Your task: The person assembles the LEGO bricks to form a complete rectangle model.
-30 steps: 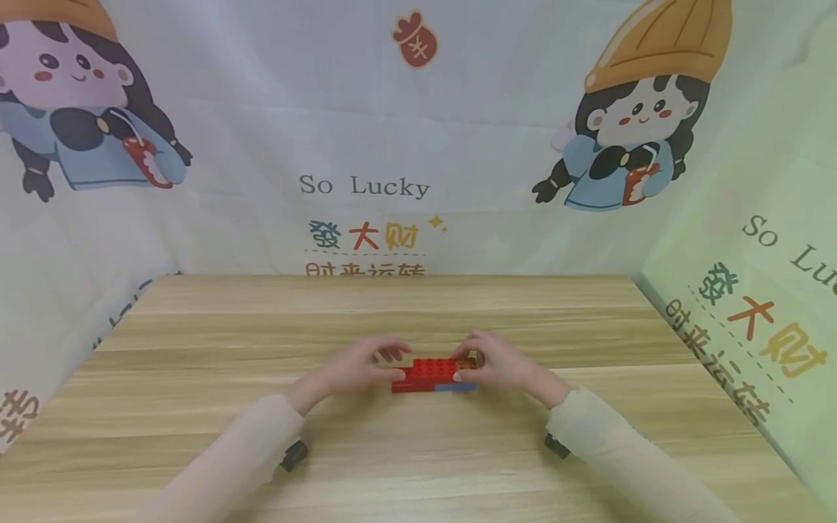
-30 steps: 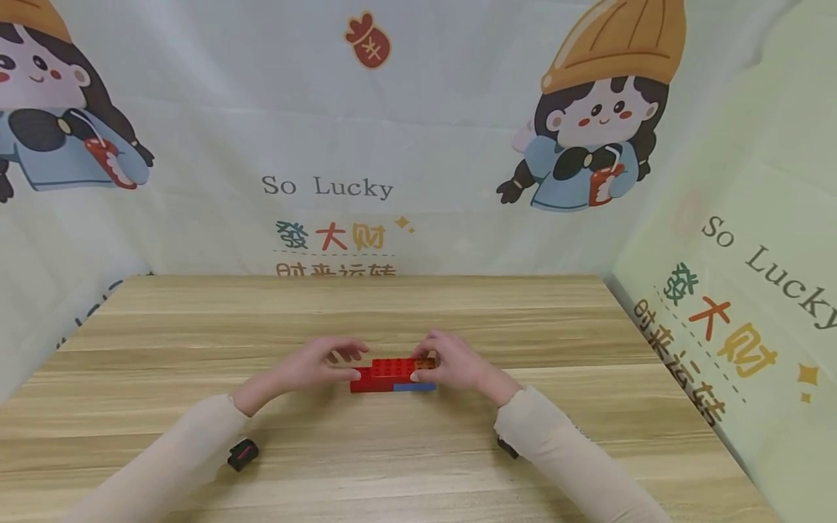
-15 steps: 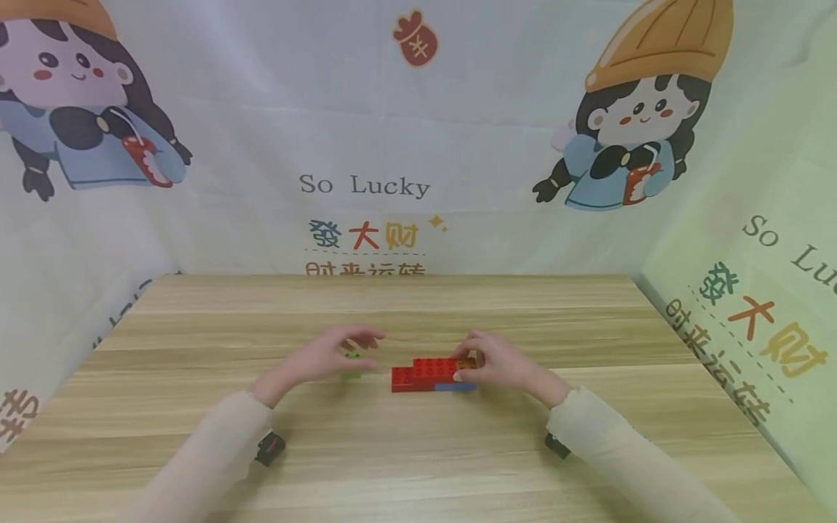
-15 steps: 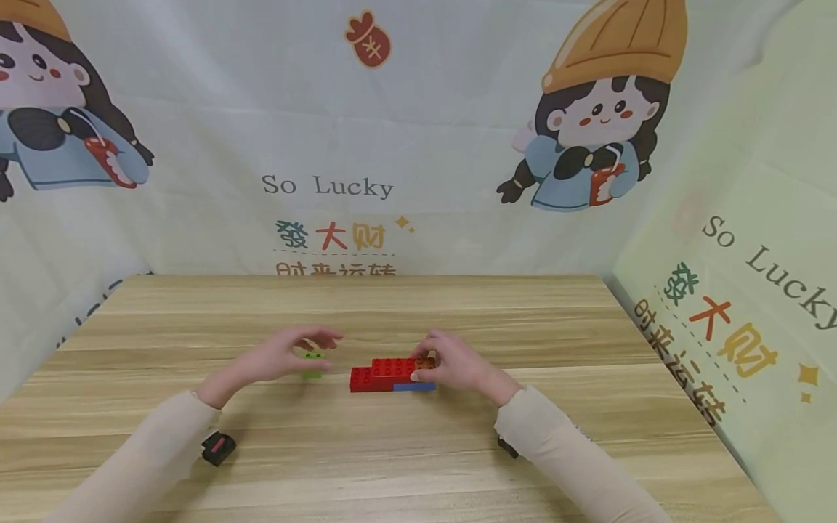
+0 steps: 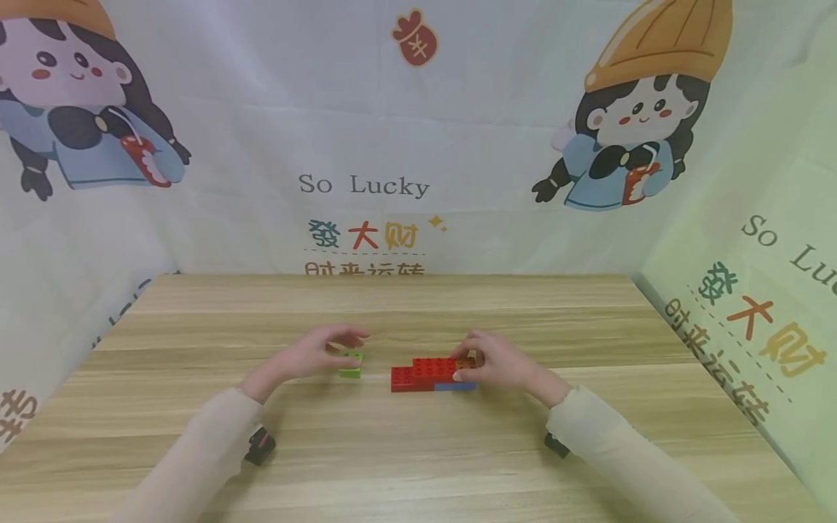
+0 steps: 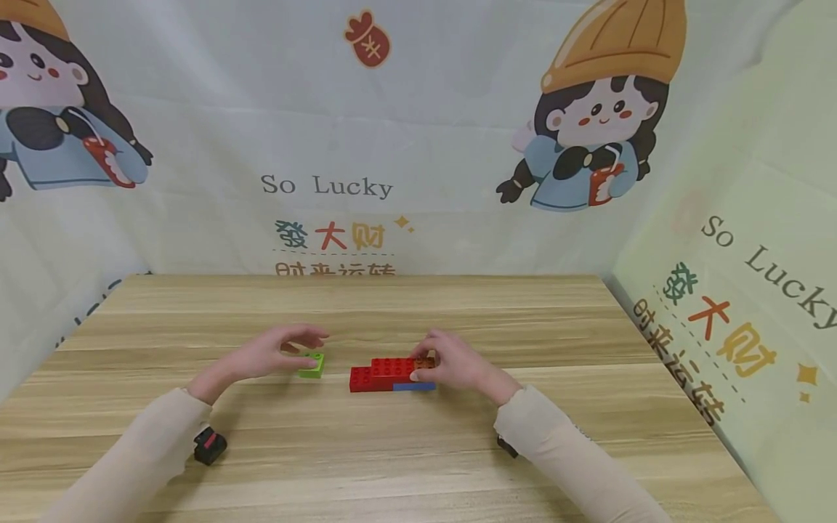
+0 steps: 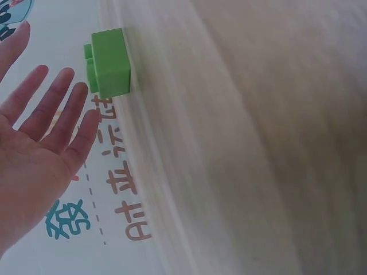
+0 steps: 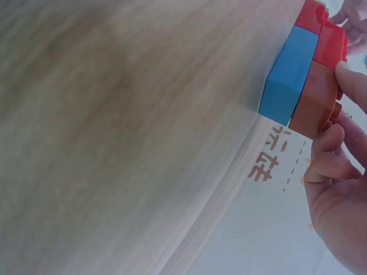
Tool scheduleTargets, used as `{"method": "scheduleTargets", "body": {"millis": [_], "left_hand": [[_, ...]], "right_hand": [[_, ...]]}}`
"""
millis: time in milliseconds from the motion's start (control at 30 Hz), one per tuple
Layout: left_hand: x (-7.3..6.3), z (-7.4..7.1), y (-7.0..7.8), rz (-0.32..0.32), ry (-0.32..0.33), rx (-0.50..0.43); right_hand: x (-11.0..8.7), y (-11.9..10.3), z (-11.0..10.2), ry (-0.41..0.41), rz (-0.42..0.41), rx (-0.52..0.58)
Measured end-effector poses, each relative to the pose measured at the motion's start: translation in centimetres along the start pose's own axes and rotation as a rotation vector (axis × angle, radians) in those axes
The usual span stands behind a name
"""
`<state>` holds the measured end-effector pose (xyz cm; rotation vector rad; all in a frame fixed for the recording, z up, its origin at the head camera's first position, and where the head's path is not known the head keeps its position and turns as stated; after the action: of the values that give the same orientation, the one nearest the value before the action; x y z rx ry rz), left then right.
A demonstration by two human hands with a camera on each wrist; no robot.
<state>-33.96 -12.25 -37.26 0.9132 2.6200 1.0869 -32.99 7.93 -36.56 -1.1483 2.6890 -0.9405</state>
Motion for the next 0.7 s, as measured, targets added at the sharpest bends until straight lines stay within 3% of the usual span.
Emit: {"method": "scheduleTargets", "body": {"millis": [700], "left_hand": [[0.1,1.2,-1.5,-0.024,-0.073,0.007]], "right_hand": [[0.0,-0.2,0.0,-0.015,0.016,0.004]]}}
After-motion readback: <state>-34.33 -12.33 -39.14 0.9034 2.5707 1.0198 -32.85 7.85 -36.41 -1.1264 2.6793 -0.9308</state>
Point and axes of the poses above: each hand's wrist, its own x-axis towards the middle knuckle, its own z-axis out of the palm, y = z × x, the point moved 10 cm from there along x, towards the middle knuckle, and after that the axes turned 5 degrees about x, right-handed, at the moved point
